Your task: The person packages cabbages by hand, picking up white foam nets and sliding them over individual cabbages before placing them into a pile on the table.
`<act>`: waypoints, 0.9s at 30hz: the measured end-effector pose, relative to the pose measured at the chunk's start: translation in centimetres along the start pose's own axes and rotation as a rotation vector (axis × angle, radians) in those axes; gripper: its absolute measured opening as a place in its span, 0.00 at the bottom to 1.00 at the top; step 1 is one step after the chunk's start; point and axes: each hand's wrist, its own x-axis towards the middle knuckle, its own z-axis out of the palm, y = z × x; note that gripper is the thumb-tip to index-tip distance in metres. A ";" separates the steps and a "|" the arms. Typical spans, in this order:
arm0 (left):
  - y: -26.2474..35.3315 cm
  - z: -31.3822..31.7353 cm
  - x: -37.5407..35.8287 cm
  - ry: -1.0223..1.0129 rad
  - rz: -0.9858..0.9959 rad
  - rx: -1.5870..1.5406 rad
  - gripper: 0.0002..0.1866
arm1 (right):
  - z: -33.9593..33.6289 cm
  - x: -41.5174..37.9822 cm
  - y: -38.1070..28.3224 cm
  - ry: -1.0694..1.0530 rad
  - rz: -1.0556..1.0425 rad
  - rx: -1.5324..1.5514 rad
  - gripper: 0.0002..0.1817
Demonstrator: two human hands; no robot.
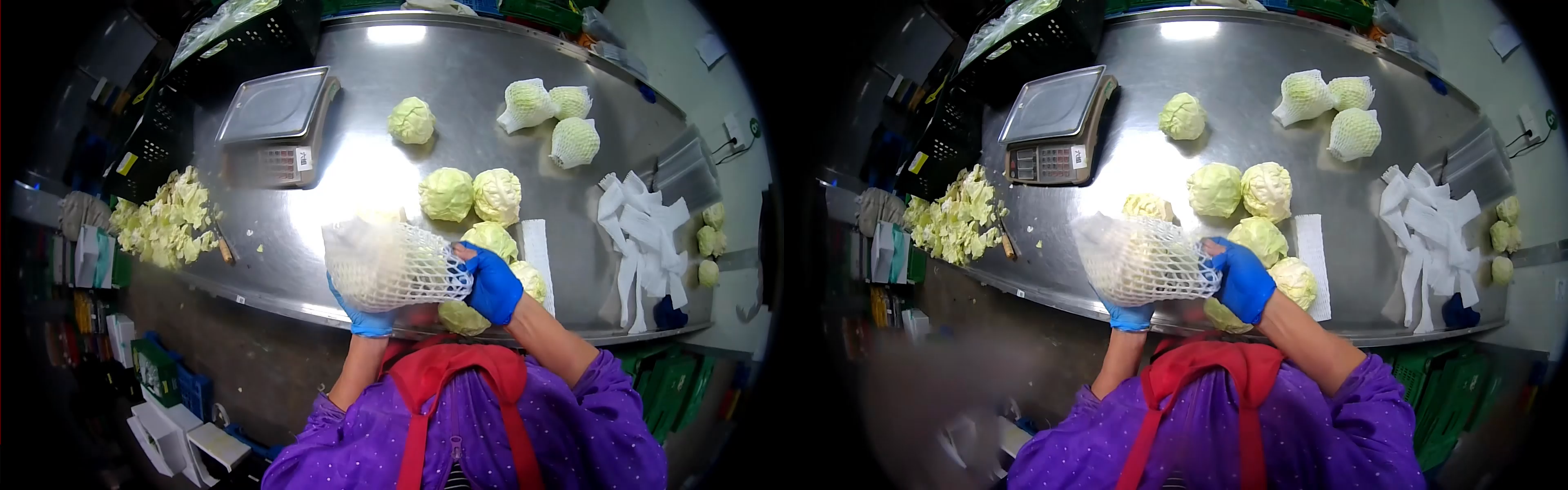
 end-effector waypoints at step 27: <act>-13.9 14.8 20.7 -0.398 -0.126 1.209 0.25 | -13.3 2.9 -19.0 -0.178 -0.510 0.382 0.33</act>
